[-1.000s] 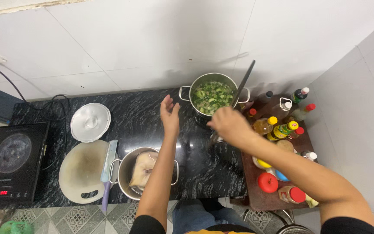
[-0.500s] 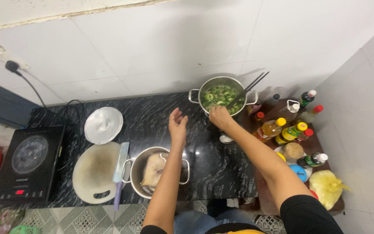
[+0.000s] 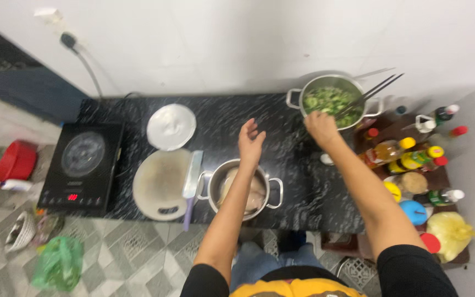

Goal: The person stirs leafy greens cooking in a pot on an induction cooker using chopsticks, then moves the pot aside and places a lid on a pot of chicken. They walk to the refrigerator, open the vegetable drawer, rearrange bags of vegetables, and take out a bag of cucumbers.

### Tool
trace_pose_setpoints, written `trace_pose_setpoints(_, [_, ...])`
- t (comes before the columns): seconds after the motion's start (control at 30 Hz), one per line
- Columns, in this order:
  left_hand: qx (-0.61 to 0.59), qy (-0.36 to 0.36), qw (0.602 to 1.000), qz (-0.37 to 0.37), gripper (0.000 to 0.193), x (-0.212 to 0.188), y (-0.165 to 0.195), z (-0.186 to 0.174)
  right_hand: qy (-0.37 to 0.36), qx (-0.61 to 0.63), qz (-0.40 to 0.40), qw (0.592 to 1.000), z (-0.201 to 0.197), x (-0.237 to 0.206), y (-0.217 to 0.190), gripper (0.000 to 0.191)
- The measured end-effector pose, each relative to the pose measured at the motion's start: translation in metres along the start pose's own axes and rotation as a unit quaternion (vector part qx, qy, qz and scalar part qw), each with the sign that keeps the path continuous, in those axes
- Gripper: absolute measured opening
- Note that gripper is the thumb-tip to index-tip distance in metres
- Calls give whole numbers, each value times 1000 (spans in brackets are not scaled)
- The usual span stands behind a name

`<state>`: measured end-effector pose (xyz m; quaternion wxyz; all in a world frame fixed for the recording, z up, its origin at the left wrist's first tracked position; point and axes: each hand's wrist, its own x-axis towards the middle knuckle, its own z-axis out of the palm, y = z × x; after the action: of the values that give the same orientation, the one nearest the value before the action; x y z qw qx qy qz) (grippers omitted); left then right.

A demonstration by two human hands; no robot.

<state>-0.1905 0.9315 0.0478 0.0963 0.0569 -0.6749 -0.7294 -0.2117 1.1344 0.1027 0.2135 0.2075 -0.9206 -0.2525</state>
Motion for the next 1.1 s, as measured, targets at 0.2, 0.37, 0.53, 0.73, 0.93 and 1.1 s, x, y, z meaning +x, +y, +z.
trace_pose_setpoints(0.2, [37, -26, 999, 19, 61, -1, 2, -49, -43, 60, 42, 996, -29, -1, -15, 44])
trace_pose_setpoints(0.37, [41, -78, 996, 11, 58, -5, 0, -64, -6, 253, 133, 958, -36, -24, -7, 60])
trace_pose_setpoints(0.53, [50, -123, 991, 20, 58, -17, -5, -68, 106, 372, 294, 874, -20, -80, -8, 43])
trace_pose_setpoints(0.73, [111, -110, 984, 82, 59, -11, -2, -123, 124, 495, 378, 773, -22, -100, -69, 24])
trace_pose_setpoints(0.93, [186, -16, 981, 46, 61, 8, -18, -260, 12, 569, 306, 763, -58, -17, -174, 21])
trace_pose_setpoints(1.1, [177, -81, 977, -91, 51, -14, -39, -326, -288, 388, 296, 824, -69, -10, -211, 57])
